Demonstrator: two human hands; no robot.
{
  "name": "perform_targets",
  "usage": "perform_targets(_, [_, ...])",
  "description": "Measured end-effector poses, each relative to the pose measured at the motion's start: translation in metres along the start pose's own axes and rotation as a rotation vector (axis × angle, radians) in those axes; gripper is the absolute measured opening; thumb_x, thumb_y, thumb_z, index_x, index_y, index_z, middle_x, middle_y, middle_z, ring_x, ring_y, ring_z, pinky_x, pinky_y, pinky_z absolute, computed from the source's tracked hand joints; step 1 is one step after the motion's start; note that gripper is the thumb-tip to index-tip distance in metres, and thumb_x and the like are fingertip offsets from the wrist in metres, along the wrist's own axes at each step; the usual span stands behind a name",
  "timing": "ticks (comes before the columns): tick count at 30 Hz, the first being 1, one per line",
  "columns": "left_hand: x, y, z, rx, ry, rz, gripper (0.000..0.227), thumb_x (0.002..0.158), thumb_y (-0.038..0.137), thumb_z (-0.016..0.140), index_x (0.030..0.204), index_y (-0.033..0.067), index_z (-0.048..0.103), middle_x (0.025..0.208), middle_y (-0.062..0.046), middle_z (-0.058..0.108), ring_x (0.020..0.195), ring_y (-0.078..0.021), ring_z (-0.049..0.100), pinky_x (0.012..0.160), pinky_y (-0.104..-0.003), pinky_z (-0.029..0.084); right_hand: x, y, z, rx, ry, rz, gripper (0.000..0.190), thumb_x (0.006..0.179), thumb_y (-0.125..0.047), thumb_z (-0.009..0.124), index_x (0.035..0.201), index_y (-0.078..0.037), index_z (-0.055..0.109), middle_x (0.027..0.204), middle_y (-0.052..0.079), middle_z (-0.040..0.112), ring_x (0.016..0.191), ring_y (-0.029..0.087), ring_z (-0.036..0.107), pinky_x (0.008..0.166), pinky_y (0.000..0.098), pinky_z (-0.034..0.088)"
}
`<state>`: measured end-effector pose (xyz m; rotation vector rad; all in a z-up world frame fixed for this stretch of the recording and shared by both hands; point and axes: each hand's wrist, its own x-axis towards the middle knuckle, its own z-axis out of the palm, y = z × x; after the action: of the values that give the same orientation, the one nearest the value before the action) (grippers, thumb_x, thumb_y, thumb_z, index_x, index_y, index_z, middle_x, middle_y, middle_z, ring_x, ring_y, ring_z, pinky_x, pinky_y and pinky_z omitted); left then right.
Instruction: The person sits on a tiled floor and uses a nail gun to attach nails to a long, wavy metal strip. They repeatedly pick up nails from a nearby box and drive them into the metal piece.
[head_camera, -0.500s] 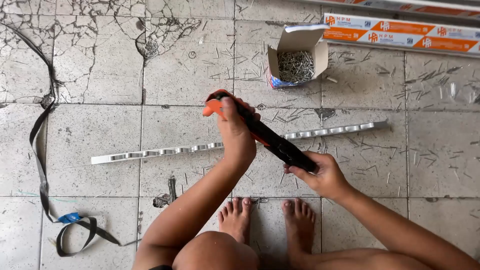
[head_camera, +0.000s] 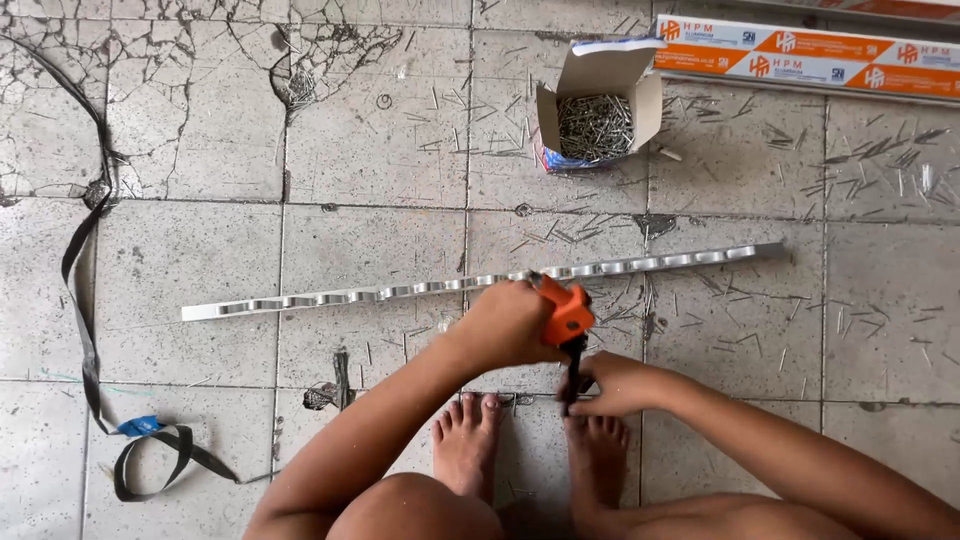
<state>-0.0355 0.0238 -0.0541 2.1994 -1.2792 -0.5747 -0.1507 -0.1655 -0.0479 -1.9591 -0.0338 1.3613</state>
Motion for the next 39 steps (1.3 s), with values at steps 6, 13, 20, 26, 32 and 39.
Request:
perform_targets(6, [-0.012, 0.010, -0.019, 0.312, -0.257, 0.019, 0.033, 0.071, 0.028, 0.085, 0.095, 0.0082, 0.074, 0.079, -0.010, 0.072, 0.072, -0.0263, 0.072, 0.062, -0.032, 0.060, 0.030, 0.014, -0.119, -0.080, 0.546, -0.128, 0.020, 0.088, -0.016, 0.069, 0.100, -0.002, 0.077, 0.089, 0.019, 0.076, 0.085, 0.033, 0.074, 0.082, 0.0426, 0.056])
perform_targets(13, [-0.026, 0.009, -0.023, 0.301, -0.282, -0.078, 0.052, 0.068, 0.026, 0.091, 0.111, 0.0029, 0.073, 0.089, -0.015, 0.076, 0.081, -0.0305, 0.076, 0.068, -0.038, 0.062, 0.136, 0.035, -0.261, -0.707, 1.095, -0.290, 0.019, 0.092, -0.016, 0.073, 0.110, -0.012, 0.076, 0.092, 0.011, 0.071, 0.085, 0.033, 0.073, 0.074, 0.0436, 0.061])
perform_targets(20, [-0.037, 0.015, -0.039, 0.294, -0.143, -0.048, 0.020, 0.090, 0.023, 0.075, 0.083, 0.0047, 0.070, 0.070, -0.008, 0.071, 0.046, -0.0142, 0.061, 0.040, -0.026, 0.049, 0.145, 0.040, -0.269, -0.928, 1.163, -0.296, 0.008, 0.087, 0.005, 0.068, 0.091, 0.000, 0.073, 0.083, 0.014, 0.071, 0.060, 0.024, 0.066, 0.058, 0.0357, 0.058])
perform_targets(26, [-0.032, 0.024, -0.054, 0.291, -0.159, -0.078, 0.020, 0.089, 0.025, 0.078, 0.088, 0.0059, 0.072, 0.074, -0.008, 0.073, 0.057, -0.0183, 0.066, 0.054, -0.029, 0.053, 0.045, -0.053, -0.178, -0.238, 1.002, -0.771, 0.004, 0.098, 0.005, 0.059, 0.100, 0.005, 0.062, 0.077, 0.018, 0.070, 0.059, 0.026, 0.066, 0.050, 0.0333, 0.053])
perform_targets(32, [-0.028, 0.016, -0.029, 0.370, -0.192, -0.055, 0.020, 0.083, 0.022, 0.082, 0.090, 0.0055, 0.074, 0.073, -0.009, 0.073, 0.065, -0.0235, 0.074, 0.061, -0.032, 0.060, -0.027, -0.099, -0.108, 0.000, 0.586, -0.854, 0.007, 0.092, 0.000, 0.061, 0.098, 0.002, 0.063, 0.076, 0.016, 0.073, 0.064, 0.025, 0.075, 0.056, 0.0358, 0.063])
perform_targets(39, [-0.025, 0.015, -0.016, 0.401, -0.129, 0.012, 0.021, 0.065, 0.010, 0.083, 0.083, 0.0071, 0.074, 0.070, -0.009, 0.073, 0.064, -0.0261, 0.073, 0.057, -0.037, 0.058, -0.038, -0.107, -0.102, -0.001, 0.577, -0.743, 0.007, 0.096, -0.002, 0.059, 0.100, 0.001, 0.064, 0.066, 0.016, 0.068, 0.055, 0.016, 0.063, 0.049, 0.0310, 0.055])
